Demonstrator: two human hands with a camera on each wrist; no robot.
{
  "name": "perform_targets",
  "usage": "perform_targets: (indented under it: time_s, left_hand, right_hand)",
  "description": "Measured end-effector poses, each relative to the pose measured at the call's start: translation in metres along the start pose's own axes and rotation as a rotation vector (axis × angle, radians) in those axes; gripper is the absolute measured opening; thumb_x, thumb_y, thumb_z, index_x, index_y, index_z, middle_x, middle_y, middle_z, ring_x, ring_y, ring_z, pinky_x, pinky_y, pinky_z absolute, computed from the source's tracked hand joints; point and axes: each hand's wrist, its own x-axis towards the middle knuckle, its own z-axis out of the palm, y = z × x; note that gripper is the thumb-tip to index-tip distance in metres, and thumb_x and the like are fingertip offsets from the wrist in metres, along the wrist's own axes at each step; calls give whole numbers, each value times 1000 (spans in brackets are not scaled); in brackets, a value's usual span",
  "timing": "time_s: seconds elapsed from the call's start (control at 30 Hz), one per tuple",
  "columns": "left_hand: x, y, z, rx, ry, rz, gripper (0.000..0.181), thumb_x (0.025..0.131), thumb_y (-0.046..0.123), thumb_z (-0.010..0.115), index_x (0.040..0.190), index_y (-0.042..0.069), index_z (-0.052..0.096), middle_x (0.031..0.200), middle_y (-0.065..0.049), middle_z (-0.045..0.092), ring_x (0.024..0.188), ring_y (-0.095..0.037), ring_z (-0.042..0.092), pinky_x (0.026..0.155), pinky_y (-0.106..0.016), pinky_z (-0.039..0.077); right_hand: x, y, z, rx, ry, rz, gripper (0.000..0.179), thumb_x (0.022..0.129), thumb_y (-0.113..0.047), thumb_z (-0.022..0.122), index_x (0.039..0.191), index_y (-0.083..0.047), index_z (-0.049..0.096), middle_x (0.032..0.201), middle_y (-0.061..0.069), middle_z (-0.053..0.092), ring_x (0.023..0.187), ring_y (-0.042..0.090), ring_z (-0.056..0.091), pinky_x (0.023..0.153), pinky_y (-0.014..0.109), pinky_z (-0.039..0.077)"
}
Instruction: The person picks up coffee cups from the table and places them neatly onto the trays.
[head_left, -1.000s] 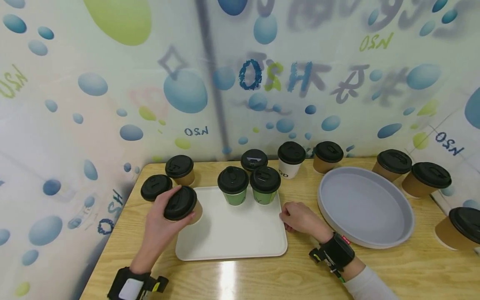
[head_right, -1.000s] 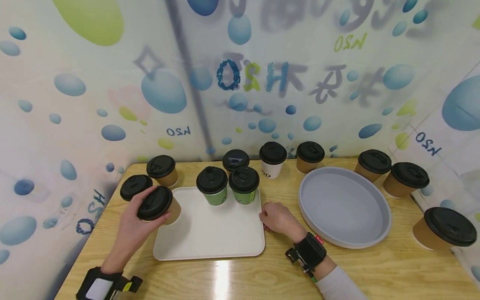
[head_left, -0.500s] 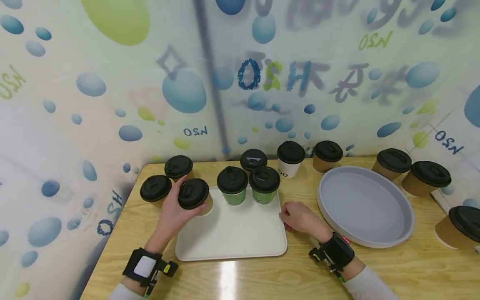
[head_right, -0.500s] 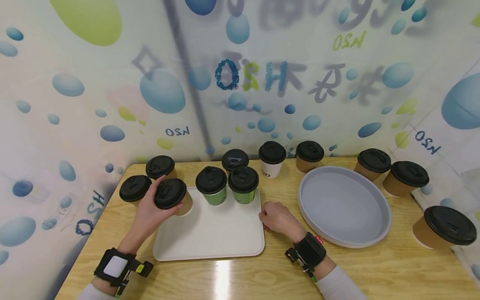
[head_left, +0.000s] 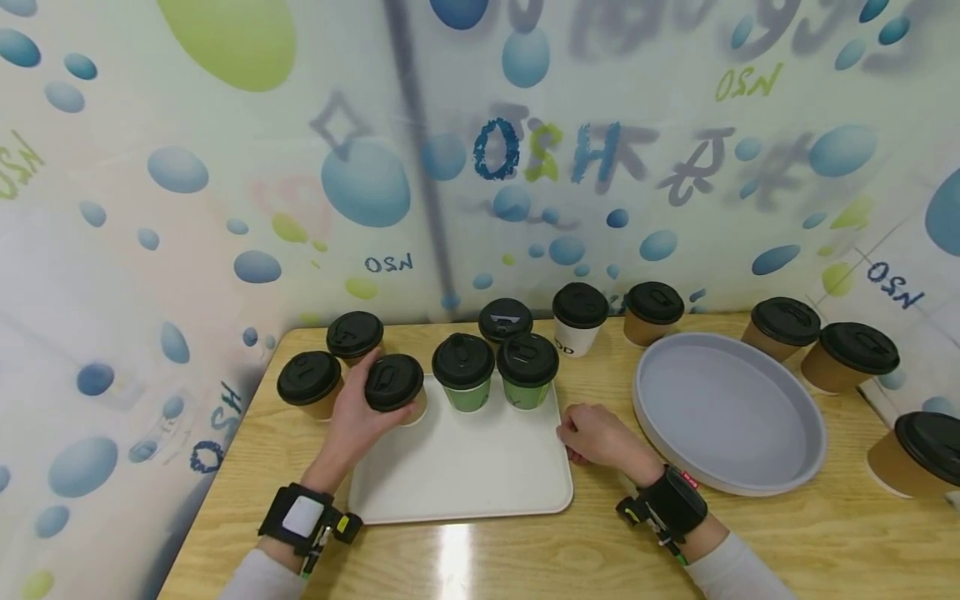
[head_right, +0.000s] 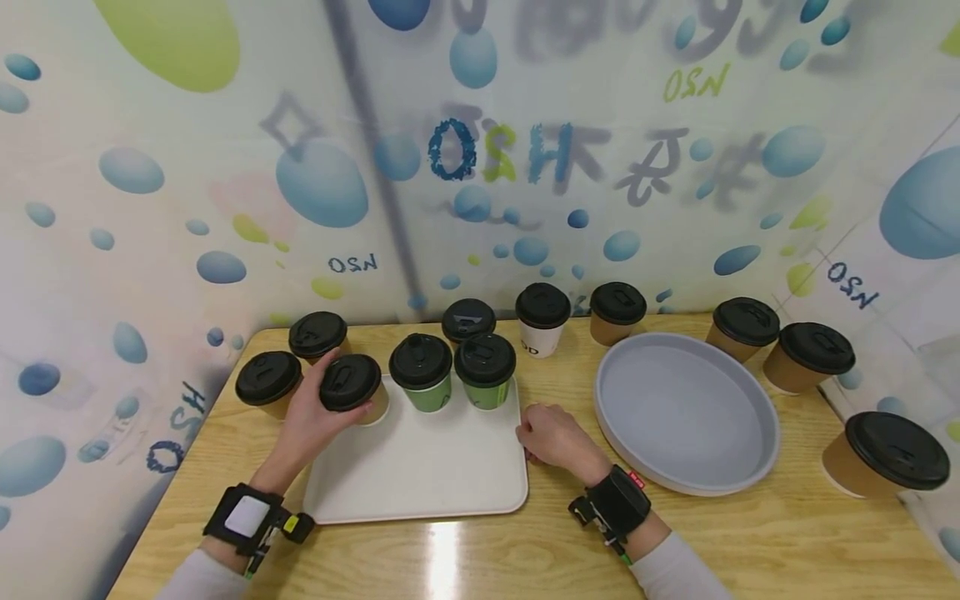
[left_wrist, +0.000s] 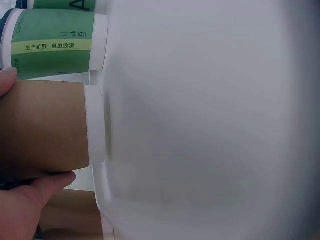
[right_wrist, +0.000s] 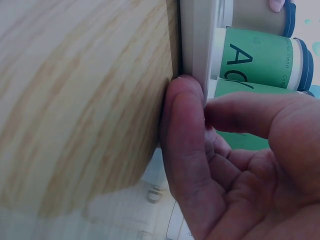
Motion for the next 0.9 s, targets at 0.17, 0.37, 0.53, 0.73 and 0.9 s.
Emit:
perform_targets:
  time_s: [0.17, 0.37, 0.53, 0.73, 0.9]
  left_hand:
    - [4, 1, 2, -37, -10, -22, 111, 76, 23, 94, 162, 9, 26, 162, -19, 35, 144, -39, 39, 118, -60, 32]
    - [6, -2, 1, -61, -44, -60, 99, 78, 21, 92, 156, 4, 32, 154, -22, 43, 140, -41, 43, 116, -60, 33]
    - [6, -3, 1, -69, -57, -58, 97, 78, 20, 92, 155, 6, 35, 153, -21, 45, 140, -40, 43, 116, -60, 33]
    - [5, -3, 1, -72, -66, -71, 102, 79, 20, 92, 160, 11, 30, 157, -21, 43, 142, -41, 43, 116, -61, 34]
    - [5, -2, 1, -68, -74, -88, 117, 81, 23, 91, 167, 16, 12, 164, -22, 32, 145, -44, 39, 116, -61, 34]
  right_hand:
    - [0, -1, 0, -1, -2, 10, 18, 103, -10, 60, 85, -7, 62, 68, 3, 62, 61, 16, 58, 56, 28, 49]
    - [0, -1, 0, -11, 1, 7, 18, 103, -9, 60, 85, -7, 62, 68, 3, 61, 60, 16, 58, 56, 28, 48]
    - [0, -1, 1, -4, 4, 0, 18, 103, -9, 60, 85, -7, 62, 68, 3, 61, 60, 16, 59, 55, 28, 49]
    - [-1, -1, 1, -11, 8, -4, 18, 103, -9, 60, 85, -7, 62, 68, 2, 61, 60, 16, 58, 56, 28, 48]
    - [-1, -1, 1, -16, 16, -14, 19, 102, -8, 60, 84, -8, 62, 67, 2, 61, 60, 15, 58, 56, 28, 49]
